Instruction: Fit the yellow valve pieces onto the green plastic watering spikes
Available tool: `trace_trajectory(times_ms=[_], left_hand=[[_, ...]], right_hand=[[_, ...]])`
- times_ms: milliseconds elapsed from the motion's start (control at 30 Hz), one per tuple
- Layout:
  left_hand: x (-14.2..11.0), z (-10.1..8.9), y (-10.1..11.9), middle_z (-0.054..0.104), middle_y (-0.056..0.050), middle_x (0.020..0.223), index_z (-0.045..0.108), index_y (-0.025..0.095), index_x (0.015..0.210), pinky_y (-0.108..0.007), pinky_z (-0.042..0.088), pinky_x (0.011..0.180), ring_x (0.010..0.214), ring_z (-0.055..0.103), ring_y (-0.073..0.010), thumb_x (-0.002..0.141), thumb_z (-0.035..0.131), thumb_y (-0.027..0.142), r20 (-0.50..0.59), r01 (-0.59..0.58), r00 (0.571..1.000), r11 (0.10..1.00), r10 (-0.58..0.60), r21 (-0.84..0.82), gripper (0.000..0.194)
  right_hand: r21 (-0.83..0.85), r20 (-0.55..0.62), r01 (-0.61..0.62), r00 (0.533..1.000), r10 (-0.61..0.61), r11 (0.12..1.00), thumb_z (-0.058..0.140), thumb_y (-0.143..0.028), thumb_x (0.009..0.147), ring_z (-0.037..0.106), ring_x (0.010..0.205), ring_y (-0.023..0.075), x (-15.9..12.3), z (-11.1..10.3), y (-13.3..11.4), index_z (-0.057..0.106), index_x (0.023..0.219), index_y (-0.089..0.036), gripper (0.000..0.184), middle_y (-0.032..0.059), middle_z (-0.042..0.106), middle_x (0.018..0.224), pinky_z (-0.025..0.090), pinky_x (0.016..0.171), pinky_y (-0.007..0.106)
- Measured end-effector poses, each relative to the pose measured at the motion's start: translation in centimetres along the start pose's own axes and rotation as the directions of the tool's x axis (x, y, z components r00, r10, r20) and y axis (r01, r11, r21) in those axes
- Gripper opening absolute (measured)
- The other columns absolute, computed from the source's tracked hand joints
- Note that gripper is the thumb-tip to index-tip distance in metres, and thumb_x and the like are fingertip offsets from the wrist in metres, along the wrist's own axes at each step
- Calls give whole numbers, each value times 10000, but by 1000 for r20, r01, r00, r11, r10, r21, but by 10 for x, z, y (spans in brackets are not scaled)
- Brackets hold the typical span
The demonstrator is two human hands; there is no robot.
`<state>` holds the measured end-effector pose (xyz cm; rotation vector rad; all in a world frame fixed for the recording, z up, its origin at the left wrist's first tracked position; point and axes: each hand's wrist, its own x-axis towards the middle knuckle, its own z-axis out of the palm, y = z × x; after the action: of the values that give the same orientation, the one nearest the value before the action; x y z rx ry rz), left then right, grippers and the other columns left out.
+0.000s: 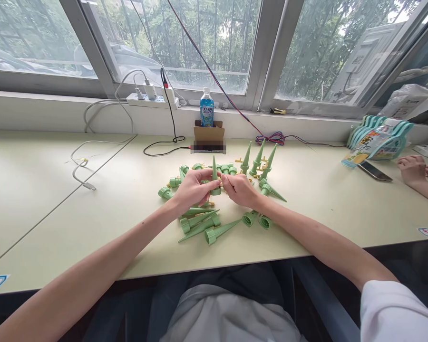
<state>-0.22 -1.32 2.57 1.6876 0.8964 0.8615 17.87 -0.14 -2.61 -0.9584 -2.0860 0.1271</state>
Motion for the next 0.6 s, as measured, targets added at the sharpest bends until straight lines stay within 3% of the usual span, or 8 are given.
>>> trace_trajectory(times_ms=[300,600], left_hand=[[3,-3,-2,621,-28,753,678,132,864,-158,292,290,400,383,-13,756,749,398,65,128,991,979,-120,-158,295],[6,1,-11,533,22,631,609,150,799,-171,301,315,393,394,-35,801,686,495,-6,76,997,992,-77,-96,353]], right_hand=[[-11,23,59,998,-59,998,220,-389,1044,307,429,78,0,-3,-2,334,636,-208,460,-40,356,510,263,481,235],[43,27,22,999,-24,999,329,-349,1031,385,489,81,0,-1,-11,440,677,-189,404,-29,424,553,287,529,219]])
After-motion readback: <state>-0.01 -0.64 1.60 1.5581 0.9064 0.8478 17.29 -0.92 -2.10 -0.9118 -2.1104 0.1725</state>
